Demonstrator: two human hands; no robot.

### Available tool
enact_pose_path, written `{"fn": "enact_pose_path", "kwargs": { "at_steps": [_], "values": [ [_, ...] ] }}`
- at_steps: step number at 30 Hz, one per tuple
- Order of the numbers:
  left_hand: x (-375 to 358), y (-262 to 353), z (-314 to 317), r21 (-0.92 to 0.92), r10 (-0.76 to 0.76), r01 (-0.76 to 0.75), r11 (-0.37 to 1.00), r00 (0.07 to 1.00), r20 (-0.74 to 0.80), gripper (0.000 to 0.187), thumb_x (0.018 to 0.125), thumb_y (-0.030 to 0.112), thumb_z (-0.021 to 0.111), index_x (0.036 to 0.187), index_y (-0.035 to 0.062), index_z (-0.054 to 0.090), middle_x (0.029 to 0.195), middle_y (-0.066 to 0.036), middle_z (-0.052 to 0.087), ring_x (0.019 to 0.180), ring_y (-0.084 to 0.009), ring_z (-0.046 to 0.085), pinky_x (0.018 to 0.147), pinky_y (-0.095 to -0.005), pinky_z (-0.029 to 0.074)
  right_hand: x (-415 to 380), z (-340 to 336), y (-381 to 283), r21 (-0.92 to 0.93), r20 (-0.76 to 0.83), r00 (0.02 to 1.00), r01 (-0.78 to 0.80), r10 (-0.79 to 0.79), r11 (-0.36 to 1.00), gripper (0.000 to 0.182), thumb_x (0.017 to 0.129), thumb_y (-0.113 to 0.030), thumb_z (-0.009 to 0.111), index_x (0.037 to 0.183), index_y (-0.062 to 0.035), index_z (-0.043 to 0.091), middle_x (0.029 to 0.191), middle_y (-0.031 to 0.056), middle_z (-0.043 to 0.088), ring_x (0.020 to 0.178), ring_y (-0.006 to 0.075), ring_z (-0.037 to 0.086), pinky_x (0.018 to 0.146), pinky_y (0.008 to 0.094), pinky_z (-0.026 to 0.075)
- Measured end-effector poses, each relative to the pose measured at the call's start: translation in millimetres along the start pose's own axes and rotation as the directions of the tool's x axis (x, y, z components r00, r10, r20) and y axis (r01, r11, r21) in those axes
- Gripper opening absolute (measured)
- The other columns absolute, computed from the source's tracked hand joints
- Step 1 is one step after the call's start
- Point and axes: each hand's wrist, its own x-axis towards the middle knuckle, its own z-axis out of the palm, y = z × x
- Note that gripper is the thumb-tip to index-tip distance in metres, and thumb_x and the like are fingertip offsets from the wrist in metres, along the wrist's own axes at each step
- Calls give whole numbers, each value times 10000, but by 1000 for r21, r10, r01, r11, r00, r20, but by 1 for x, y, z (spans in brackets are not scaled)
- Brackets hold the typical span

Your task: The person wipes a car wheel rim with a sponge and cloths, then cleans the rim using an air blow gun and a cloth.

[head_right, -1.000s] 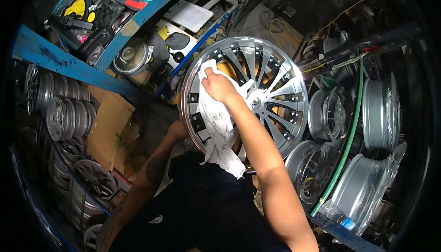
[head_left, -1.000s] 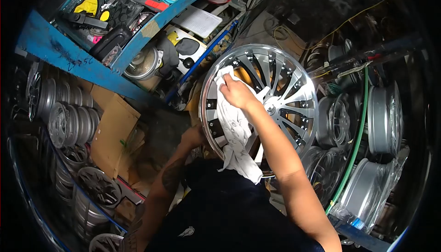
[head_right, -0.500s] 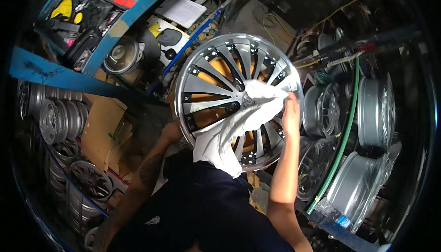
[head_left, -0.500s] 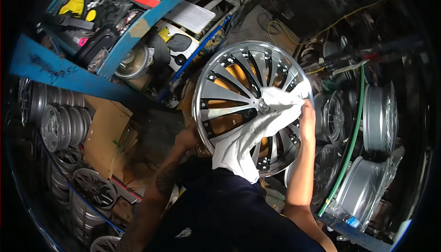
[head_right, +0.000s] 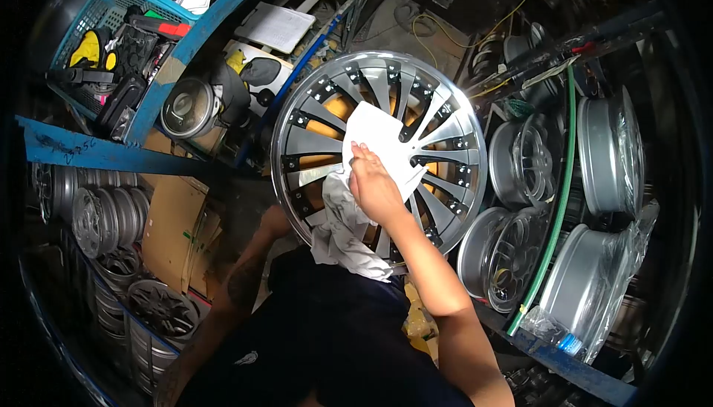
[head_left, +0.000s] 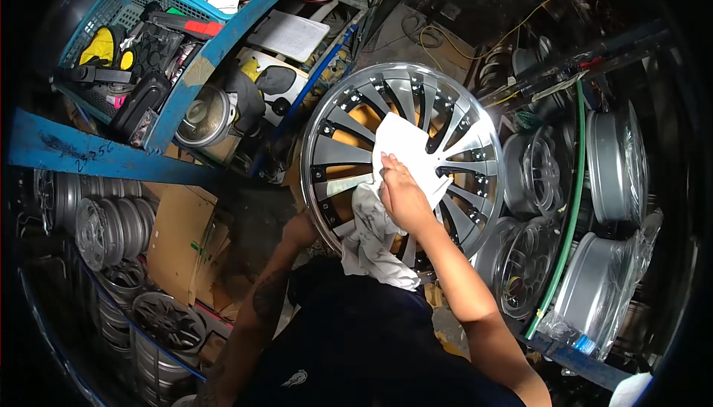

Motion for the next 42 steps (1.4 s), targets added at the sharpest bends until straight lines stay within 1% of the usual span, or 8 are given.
{"fn": "enact_pose_path", "kwargs": {
  "at_steps": [18,21,23,25,28,35,38,42],
  "values": [
    [1,9,-3,-82,17,-23,996,996,-83,560,890,414,645,1342,100,541,1138,-275,698,1001,-477,682,882,-562,544,33,32,-15,-164,10,979,202,-203,965,351,961,-69,530,1290,54,518,1396,277,579,1325,407,552,1176,481,394],
    [1,6,-2,-84,-10,4,996,998,-66,565,880,402,653,1347,104,540,1140,-270,698,1028,-477,674,903,-557,537,-9,9,-35,321,248,969,-66,-16,945,354,968,-64,496,1309,27,524,1362,258,605,1311,384,571,1138,459,428],
    [3,4,0,-110,23,-37,993,992,-122,582,869,392,663,1362,110,534,1154,-271,692,1046,-477,667,916,-554,532,-43,3,12,613,455,834,-548,313,569,353,962,-103,499,1295,0,555,1324,213,637,1278,336,598,1094,432,460],
    [5,-1,9,-144,9,-23,989,995,-98,651,848,404,690,1407,120,516,1215,-275,673,1077,-477,658,937,-551,529,-70,-31,47,940,270,921,-189,280,-285,366,935,-230,536,1242,-49,620,1256,141,676,1186,282,641,1035,416,504],
    [9,0,10,-60,-33,32,998,999,-6,708,845,429,694,1447,119,488,1281,-281,646,1108,-473,652,956,-546,528,-99,-127,76,903,-22,817,264,576,-339,548,953,-302,460,1367,39,567,1328,186,652,1265,343,605,1112,505,468],
    [2,21,-8,-7,118,-118,993,985,122,718,837,538,691,1406,118,564,1381,-256,603,1141,-427,664,971,-500,542,-74,-146,45,851,-387,435,-171,813,496,507,1068,-382,375,1267,20,609,1142,131,700,1101,274,662,978,437,527],
    [0,16,26,-122,158,-175,977,978,-137,720,776,584,743,1314,116,650,1281,-215,672,1150,-392,674,954,-477,556,-61,-43,54,265,-56,915,-372,400,889,401,1055,-180,417,1362,67,491,1242,272,656,1148,369,649,1027,445,494],
    [-7,26,24,-194,-16,15,981,1000,-6,743,754,576,781,1326,119,653,1273,-201,685,1179,-371,669,984,-462,547,-27,-3,12,-5,-89,989,-119,118,993,438,984,-60,517,1397,76,469,1240,300,641,1152,471,613,1040,482,484]
  ]
}}
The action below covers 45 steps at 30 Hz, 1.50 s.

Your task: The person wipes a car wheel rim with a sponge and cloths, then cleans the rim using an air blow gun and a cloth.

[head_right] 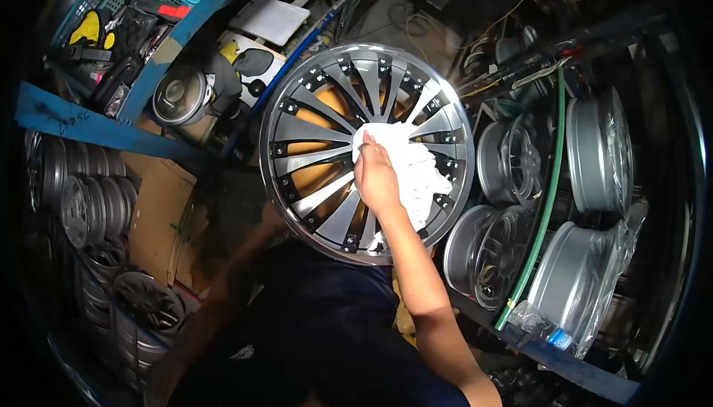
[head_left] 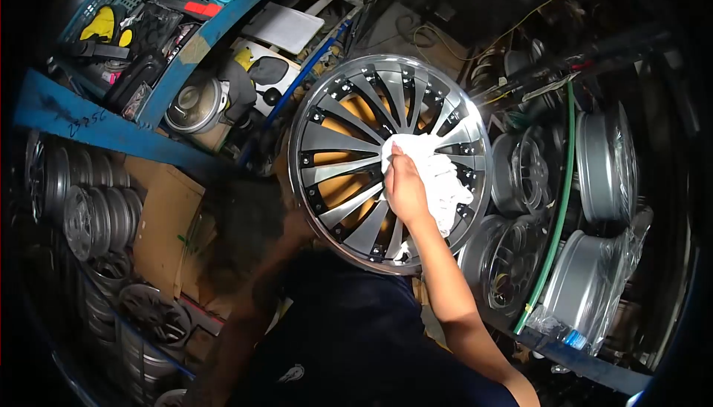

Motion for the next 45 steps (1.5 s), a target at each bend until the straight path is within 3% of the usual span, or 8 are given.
{"fn": "enact_pose_path", "kwargs": {
  "at_steps": [4,8,11,16,34,38,41,45],
  "values": [
    [2,-10,34,-4,152,-168,986,901,-406,707,753,552,786,1298,118,666,1267,-175,696,1176,-369,671,992,-461,541,5,6,-3,-124,-54,998,34,-41,992,287,955,-22,549,1227,71,541,1315,311,618,1209,468,608,1098,507,465],
    [13,-29,31,111,13,-8,994,999,-42,687,777,519,776,1329,129,652,1308,-171,675,1201,-367,655,1016,-457,529,10,-8,-10,-10,-79,997,-17,16,1000,241,944,-46,554,1163,52,574,998,258,717,948,433,698,857,493,559],
    [7,-18,29,45,76,-68,997,969,-235,678,772,535,742,1277,90,660,1201,-220,705,1082,-425,690,939,-515,556,-27,-46,5,154,99,940,-338,326,928,225,946,-70,536,1156,-5,585,759,185,690,685,357,699,665,454,550],
    [-1,-7,4,85,-30,31,996,999,-15,679,800,519,724,1331,107,629,1231,-230,693,1094,-446,677,941,-525,545,-63,-48,65,615,-356,701,-323,618,720,138,1075,-178,500,1041,-57,556,679,-31,491,593,72,430,527,276,379],
    [4,-35,6,153,324,-296,943,921,-215,669,792,529,729,1296,96,652,1239,-215,694,1186,-426,641,979,-491,526,-79,-49,-6,369,-271,875,-290,401,883,185,924,-89,715,1094,-24,749,1064,171,748,948,306,730,855,382,553],
    [2,-31,-9,226,401,-363,904,903,-155,572,876,432,672,1288,37,640,1248,-243,681,1221,-432,614,1028,-480,496,-81,-58,-29,420,-152,792,-490,592,764,205,928,-118,678,1119,-43,672,879,178,733,638,283,684,628,378,538],
    [15,-45,-31,7,243,-243,970,969,34,453,938,194,624,1349,7,597,1350,-245,622,1290,-409,568,1071,-430,463,-92,-57,-22,498,-272,740,-439,615,748,226,913,-58,594,1138,-61,612,750,58,647,543,97,493,511,263,389],
    [0,-1,-69,-596,-10,-442,670,798,-603,502,876,-59,564,1375,0,578,1243,-134,644,1153,-233,595,1004,-340,467,-106,-65,-7,392,-198,835,-413,513,822,364,857,-4,536,1204,-45,638,903,118,670,642,122,556,586,282,436]
  ]
}}
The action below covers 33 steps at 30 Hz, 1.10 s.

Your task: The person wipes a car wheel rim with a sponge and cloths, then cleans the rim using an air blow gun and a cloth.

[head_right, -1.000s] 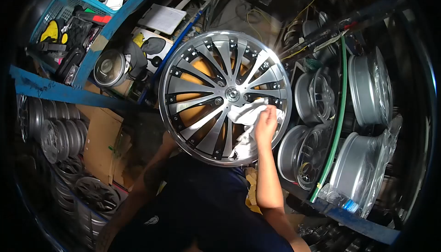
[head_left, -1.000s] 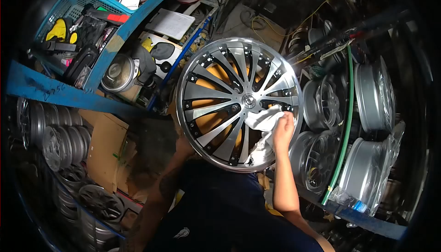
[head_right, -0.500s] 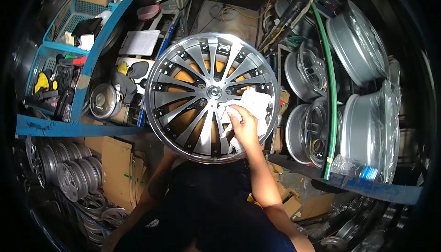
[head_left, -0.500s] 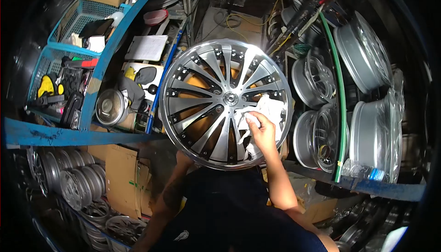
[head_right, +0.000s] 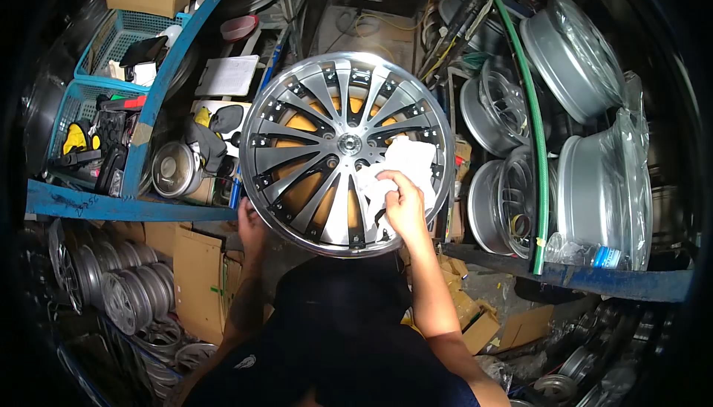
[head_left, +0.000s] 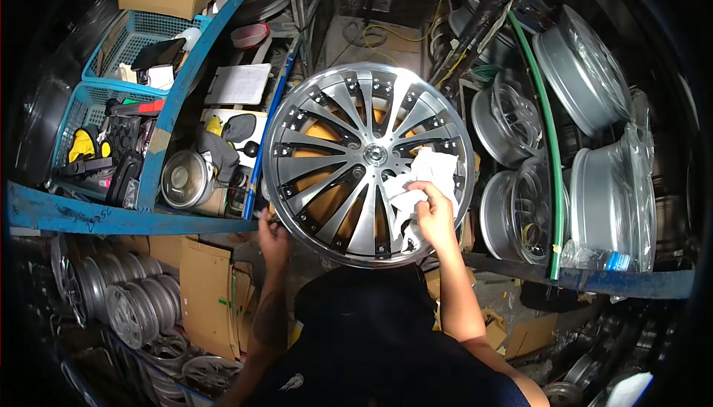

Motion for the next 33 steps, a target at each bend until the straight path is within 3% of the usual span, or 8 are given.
{"fn": "enact_pose_path", "kwargs": {
  "at_steps": [3,7,13,15,18,23,31,33],
  "values": [
    [2,99,13,337,183,-142,931,979,-94,486,870,-70,542,1347,7,599,1193,-103,651,1073,-185,591,939,-328,468,-4,0,-7,-124,64,997,-36,45,992,315,873,-72,596,1176,-38,676,996,176,699,734,254,658,734,373,519],
    [-3,163,60,310,503,-556,771,831,239,330,895,-33,569,1199,24,681,1121,-127,686,943,-270,657,841,-363,501,-10,12,-15,-427,59,998,-5,33,904,250,912,-204,696,1111,-54,697,1007,198,707,866,374,702,810,472,545],
    [-31,210,144,64,335,-522,850,631,699,415,935,78,686,1336,1,615,1200,-213,679,1146,-361,651,976,-391,520,-2,-2,-11,-124,139,980,163,-145,979,148,927,-135,689,1047,-52,713,960,158,685,853,373,687,805,443,551],
    [-34,191,156,48,63,-163,985,617,784,423,942,67,714,1344,-14,610,1110,-163,736,997,-219,728,892,-313,555,0,-8,-21,20,113,984,138,-139,990,131,961,-112,673,1048,-32,729,952,135,731,832,286,712,797,381,555],
    [-38,171,168,-34,-24,70,997,702,712,225,986,52,677,1190,-44,672,1010,-82,747,894,-104,693,819,-252,551,-1,-13,-28,157,90,996,11,-25,988,174,992,-130,679,1104,-12,741,959,117,771,878,163,707,809,323,544],
    [-31,164,172,-178,-99,269,947,767,634,183,974,102,704,1090,-39,720,919,-66,751,829,-79,671,761,-244,542,7,-20,-52,9,184,976,120,-120,993,307,861,-150,814,1141,-41,752,925,101,743,931,229,722,823,331,552],
    [1,181,152,262,77,-188,946,921,382,119,929,130,721,940,15,747,771,-107,731,682,-168,699,641,-306,530,36,-12,-95,-321,334,942,131,-17,938,354,781,-288,871,1098,-156,787,966,142,727,849,323,705,771,404,559],
    [1,175,150,52,-167,163,985,849,501,146,979,121,694,1064,3,705,888,-60,724,825,-115,688,737,-270,546,43,-7,-104,-315,401,914,202,-63,927,336,769,-277,881,1061,-136,789,957,137,723,849,319,696,773,417,555]
  ]
}}
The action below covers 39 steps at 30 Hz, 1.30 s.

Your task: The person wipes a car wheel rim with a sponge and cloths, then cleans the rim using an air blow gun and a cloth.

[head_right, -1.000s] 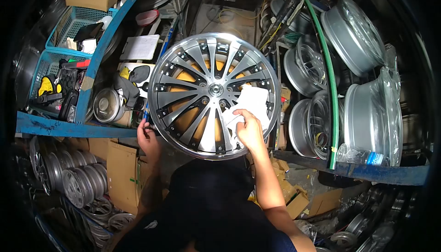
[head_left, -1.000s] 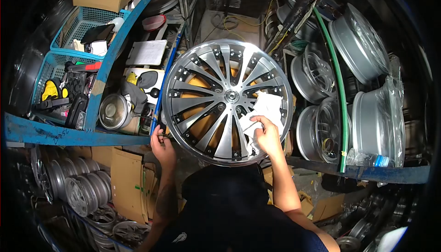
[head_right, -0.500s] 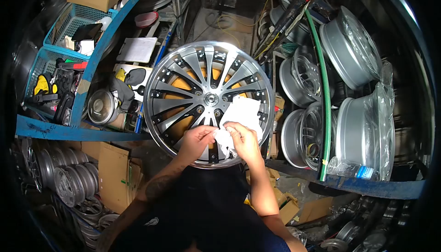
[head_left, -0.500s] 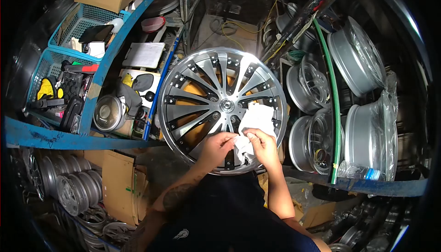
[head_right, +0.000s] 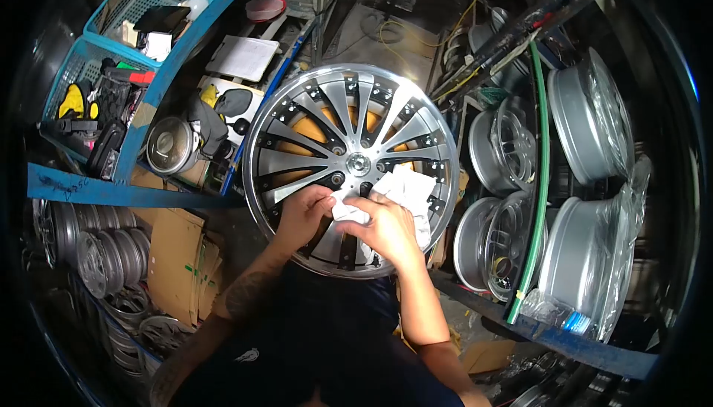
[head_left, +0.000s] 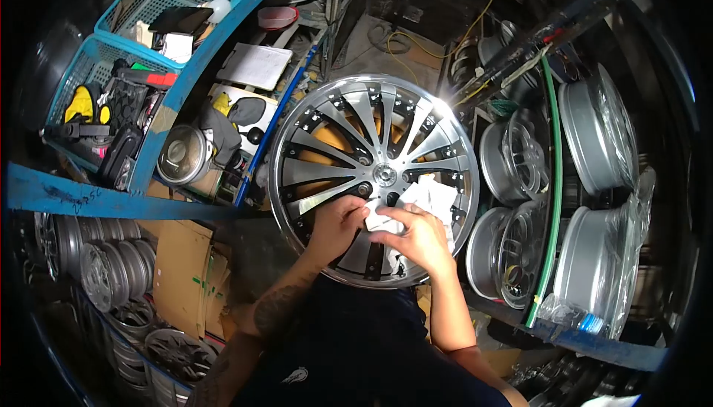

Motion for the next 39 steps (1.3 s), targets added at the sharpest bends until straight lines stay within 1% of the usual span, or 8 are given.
{"fn": "enact_pose_path", "kwargs": {
  "at_steps": [3,7,10,16,21,26,32,39],
  "values": [
    [7,-7,-3,-571,-176,282,771,956,234,201,1017,130,644,1173,4,629,1027,-46,685,924,-119,657,807,-269,547,33,44,42,281,-213,893,444,-396,851,189,832,-165,837,910,-72,693,1008,81,702,835,252,692,781,361,540],
    [8,-8,0,-574,-150,173,801,985,88,156,1016,101,640,1140,6,646,991,-44,692,881,-111,654,823,-262,537,45,67,53,893,157,985,-112,-68,436,100,936,-32,739,1013,-18,677,1082,58,707,933,112,676,858,254,517],
    [5,-15,3,-553,-63,39,832,998,-24,159,996,69,664,1135,-7,648,1003,-61,710,887,-116,659,826,-256,536,50,73,48,733,26,998,23,-63,680,51,947,-10,712,993,5,695,1003,29,735,901,67,667,815,221,524],
    [5,6,-11,-281,42,-20,959,996,73,134,976,13,676,1099,-39,660,1020,-98,736,919,-124,693,821,-263,563,51,55,48,732,148,986,-55,-80,679,166,932,12,711,1098,4,713,946,38,748,897,83,679,826,254,544],
    [27,-14,-2,-459,16,-11,888,1000,6,155,976,19,674,1109,-62,672,968,-83,745,903,-117,705,805,-266,573,74,54,58,634,81,994,8,-77,773,156,883,-34,763,1037,-16,747,900,24,748,856,74,658,780,252,528],
    [13,19,-32,-18,185,-192,981,961,-208,208,971,112,682,1103,-45,718,887,-114,772,822,-103,719,743,-279,564,101,48,63,307,45,999,8,-23,952,183,904,-137,748,1036,-10,745,791,38,739,720,74,654,685,265,530],
    [-6,30,-96,-121,206,-285,951,873,-442,189,1020,78,628,1162,-26,696,958,-67,727,891,-115,679,817,-247,534,114,55,55,67,28,985,169,-171,983,187,899,-180,691,1041,-63,720,850,211,716,763,386,717,734,414,569],
    [-16,-22,-132,-182,74,-210,961,824,-562,200,1039,78,597,1185,-31,679,1015,-75,717,891,-118,667,823,-264,533,121,69,65,-56,14,955,298,-298,953,144,862,-109,693,999,-77,723,992,139,728,924,369,716,822,436,575]
  ]
}}
